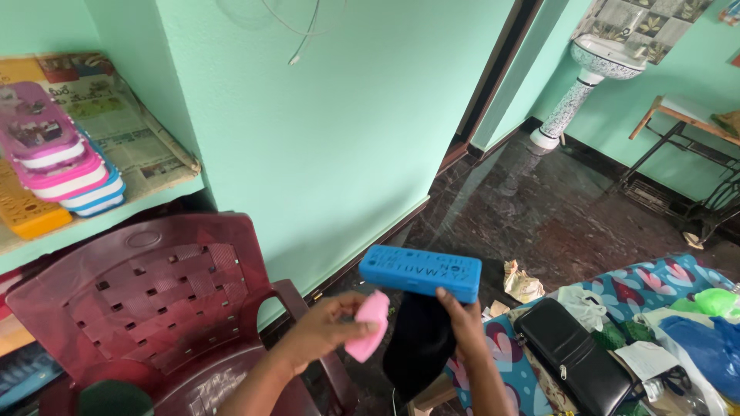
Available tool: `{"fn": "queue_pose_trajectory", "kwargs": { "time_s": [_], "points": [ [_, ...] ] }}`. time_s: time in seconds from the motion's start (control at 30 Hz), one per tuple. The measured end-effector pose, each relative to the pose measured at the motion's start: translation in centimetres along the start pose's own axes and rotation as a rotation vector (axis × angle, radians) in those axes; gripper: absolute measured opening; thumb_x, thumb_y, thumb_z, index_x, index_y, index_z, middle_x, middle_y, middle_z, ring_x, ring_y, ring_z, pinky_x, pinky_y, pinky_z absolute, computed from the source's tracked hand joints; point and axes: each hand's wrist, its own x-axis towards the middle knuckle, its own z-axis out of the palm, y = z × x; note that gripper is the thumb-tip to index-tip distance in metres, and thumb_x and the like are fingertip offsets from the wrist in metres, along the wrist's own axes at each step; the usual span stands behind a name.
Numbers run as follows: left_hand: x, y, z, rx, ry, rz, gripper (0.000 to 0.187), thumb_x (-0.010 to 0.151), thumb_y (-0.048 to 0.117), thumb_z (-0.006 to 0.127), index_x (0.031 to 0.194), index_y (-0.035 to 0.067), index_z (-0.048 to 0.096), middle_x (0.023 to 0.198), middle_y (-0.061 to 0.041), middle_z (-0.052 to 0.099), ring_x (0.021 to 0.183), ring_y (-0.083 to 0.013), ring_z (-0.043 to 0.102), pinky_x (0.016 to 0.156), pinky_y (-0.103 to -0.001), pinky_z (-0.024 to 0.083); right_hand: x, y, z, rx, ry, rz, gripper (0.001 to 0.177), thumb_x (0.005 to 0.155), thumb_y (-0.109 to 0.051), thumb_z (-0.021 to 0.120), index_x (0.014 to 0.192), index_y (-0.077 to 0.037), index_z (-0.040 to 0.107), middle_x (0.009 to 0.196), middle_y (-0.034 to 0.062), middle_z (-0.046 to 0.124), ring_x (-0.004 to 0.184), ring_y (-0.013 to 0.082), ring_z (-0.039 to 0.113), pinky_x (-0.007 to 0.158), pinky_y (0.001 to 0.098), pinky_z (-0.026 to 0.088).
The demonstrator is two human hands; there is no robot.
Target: The person wipes a framed picture with a black cloth and places it on a shelf. They then wipe several colorful pencil cases and a yellow box with the same cloth, stacking them on the shelf. Finally, they wipe a black-and-yellow checkered box and place it on the shelf.
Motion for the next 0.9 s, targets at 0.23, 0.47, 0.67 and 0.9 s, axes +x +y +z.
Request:
{"fn": "queue_pose_trajectory", "kwargs": {
  "time_s": [0.23,0.47,0.67,0.9],
  "points": [
    [0.6,2.4,1.1,0.146,0.084,0.260,0.059,0.077,0.033,0.083,0.129,0.010,0.067,0.114,-0.005,0.073,0.099,-0.0137,0.068,0.079,-0.031,0.055,-2.1,1.9,1.6,0.094,-0.061,0.043,0.073,0.077,-0.024,0.081,0.140,0.000,0.051,0.128,0.0172,0.066,0.119,0.0284,0.062,0.106,0.0434,0.046],
    [2.5,2.9,-0.8,-0.086,0.199,0.233,0.060,0.080,0.028,0.081,0.134,0.010,0.061,0.120,-0.008,0.069,0.107,-0.0165,0.067,0.086,-0.032,0.055,-3.9,4.8,-0.9,0.105,-0.217,0.127,0.087,0.070,-0.030,0.084,0.141,0.008,0.050,0.127,0.0208,0.064,0.118,0.0309,0.062,0.101,0.0429,0.049],
    [0.3,4.0,-1.0,0.453,0.279,0.441,0.052,0.085,0.028,0.081,0.131,0.009,0.068,0.119,-0.010,0.065,0.107,-0.0202,0.063,0.084,-0.035,0.056,-5.1,5.3,-0.4,0.165,-0.186,0.169,0.089,0.070,-0.031,0.082,0.142,0.008,0.046,0.129,0.0218,0.063,0.118,0.0317,0.062,0.099,0.0433,0.051],
    [-1.6,4.2,-1.2,-0.021,-0.025,0.192,0.058,0.096,0.034,0.062,0.150,0.016,0.050,0.113,-0.008,0.070,0.091,-0.0221,0.070,0.079,-0.034,0.059,-6.5,5.2,2.3,0.331,-0.191,0.180,0.086,0.076,-0.027,0.080,0.143,0.009,0.042,0.130,0.0261,0.060,0.118,0.0343,0.061,0.099,0.0458,0.050]
  ]
}}
